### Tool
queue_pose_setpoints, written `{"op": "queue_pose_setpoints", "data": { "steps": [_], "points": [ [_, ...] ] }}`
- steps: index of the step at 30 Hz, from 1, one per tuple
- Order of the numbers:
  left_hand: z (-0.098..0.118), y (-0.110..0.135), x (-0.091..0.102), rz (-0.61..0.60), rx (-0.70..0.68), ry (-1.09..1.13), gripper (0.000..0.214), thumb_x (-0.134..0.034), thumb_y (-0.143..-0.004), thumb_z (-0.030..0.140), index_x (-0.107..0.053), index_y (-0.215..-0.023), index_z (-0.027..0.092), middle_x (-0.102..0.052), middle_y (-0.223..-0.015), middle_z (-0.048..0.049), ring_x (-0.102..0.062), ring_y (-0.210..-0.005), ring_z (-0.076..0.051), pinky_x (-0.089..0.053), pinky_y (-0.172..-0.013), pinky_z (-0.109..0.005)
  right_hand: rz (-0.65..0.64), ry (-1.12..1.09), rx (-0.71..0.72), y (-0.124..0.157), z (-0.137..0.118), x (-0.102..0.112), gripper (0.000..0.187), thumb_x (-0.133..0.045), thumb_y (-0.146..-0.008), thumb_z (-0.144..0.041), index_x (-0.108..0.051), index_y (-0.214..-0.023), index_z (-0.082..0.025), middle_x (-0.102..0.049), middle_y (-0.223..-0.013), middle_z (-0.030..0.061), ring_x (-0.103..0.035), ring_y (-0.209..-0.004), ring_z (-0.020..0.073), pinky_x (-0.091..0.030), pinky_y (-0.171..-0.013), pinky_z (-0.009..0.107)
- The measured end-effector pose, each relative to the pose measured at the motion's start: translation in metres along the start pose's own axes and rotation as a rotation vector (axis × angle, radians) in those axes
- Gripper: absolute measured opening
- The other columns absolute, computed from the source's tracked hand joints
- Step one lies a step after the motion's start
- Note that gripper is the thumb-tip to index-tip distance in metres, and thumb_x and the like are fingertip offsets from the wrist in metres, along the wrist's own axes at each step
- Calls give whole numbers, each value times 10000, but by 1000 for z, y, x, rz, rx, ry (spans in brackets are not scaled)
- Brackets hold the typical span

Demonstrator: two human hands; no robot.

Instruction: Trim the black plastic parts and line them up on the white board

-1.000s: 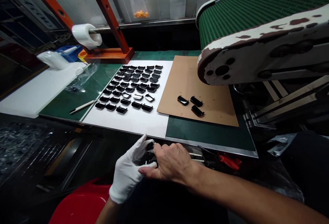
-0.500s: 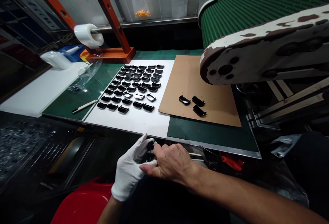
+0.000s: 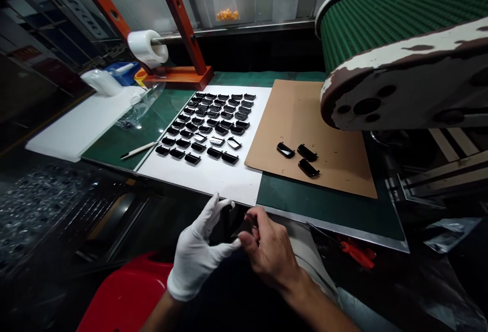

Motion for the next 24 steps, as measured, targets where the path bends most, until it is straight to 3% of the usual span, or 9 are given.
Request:
{"op": "queue_pose_setpoints", "data": {
  "steps": [3,5,9,13,16,19,21,24],
  "points": [
    [10,-1,9,64,-131,-201,830,-742,-742,260,-281,-1431,241,-586,-1278,-78,-581,-1151,-221,-471,-1020,-314,96,149,5,-3,5,13,394,-217,-953,-405,-520,-1055,-175,-645,-841,43,-606,-704,152,-446,-626,256],
    [15,-2,14,98,-196,-292,831,-746,-738,274,-285,-1429,241,-602,-1256,-73,-594,-1133,-212,-474,-1015,-306,138,365,47,-12,7,19,361,-245,-956,-324,-556,-1065,-177,-653,-938,61,-614,-810,168,-456,-690,268],
    [19,-2,21,139,-253,-426,839,-744,-739,294,-278,-1433,216,-619,-1227,-81,-611,-1105,-201,-473,-1011,-293,120,697,75,-38,30,21,323,-355,-936,-281,-628,-1072,-174,-631,-843,70,-585,-777,222,-455,-643,323],
    [22,-2,24,160,-285,-588,827,-722,-759,305,-262,-1441,213,-618,-1219,-88,-617,-1087,-209,-499,-975,-300,133,693,149,-60,62,15,270,-455,-906,-262,-676,-1032,-170,-618,-772,63,-557,-766,225,-479,-670,334],
    [22,-3,23,147,-304,-709,823,-698,-781,293,-230,-1452,205,-608,-1228,-107,-604,-1101,-228,-508,-958,-329,201,656,204,-66,71,13,238,-508,-885,-245,-684,-1020,-161,-649,-862,79,-552,-850,228,-500,-746,343],
    [17,-4,24,134,-268,-803,839,-704,-775,277,-217,-1454,188,-603,-1225,-124,-591,-1113,-246,-512,-949,-351,323,611,255,-46,56,17,240,-523,-877,-204,-654,-1063,-128,-648,-1021,121,-544,-998,241,-482,-880,384],
    [13,-5,24,128,-231,-848,857,-714,-764,270,-212,-1453,180,-604,-1214,-133,-595,-1101,-255,-525,-923,-355,375,527,315,-13,42,21,216,-568,-848,-160,-638,-1052,-148,-663,-1002,99,-581,-982,212,-484,-898,362],
    [6,-7,25,105,-176,-892,899,-735,-741,259,-193,-1455,188,-610,-1190,-137,-604,-1079,-265,-545,-880,-360,246,289,423,56,39,25,236,-661,-758,-102,-636,-944,-247,-696,-790,-3,-657,-755,174,-537,-716,290]
  ]
}}
Point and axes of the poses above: each hand's wrist, its own y-axis away from the middle knuckle, its own x-axis out of the back of the hand, z = x × y, the point moved 6 cm from there along -y, towards the middle knuckle
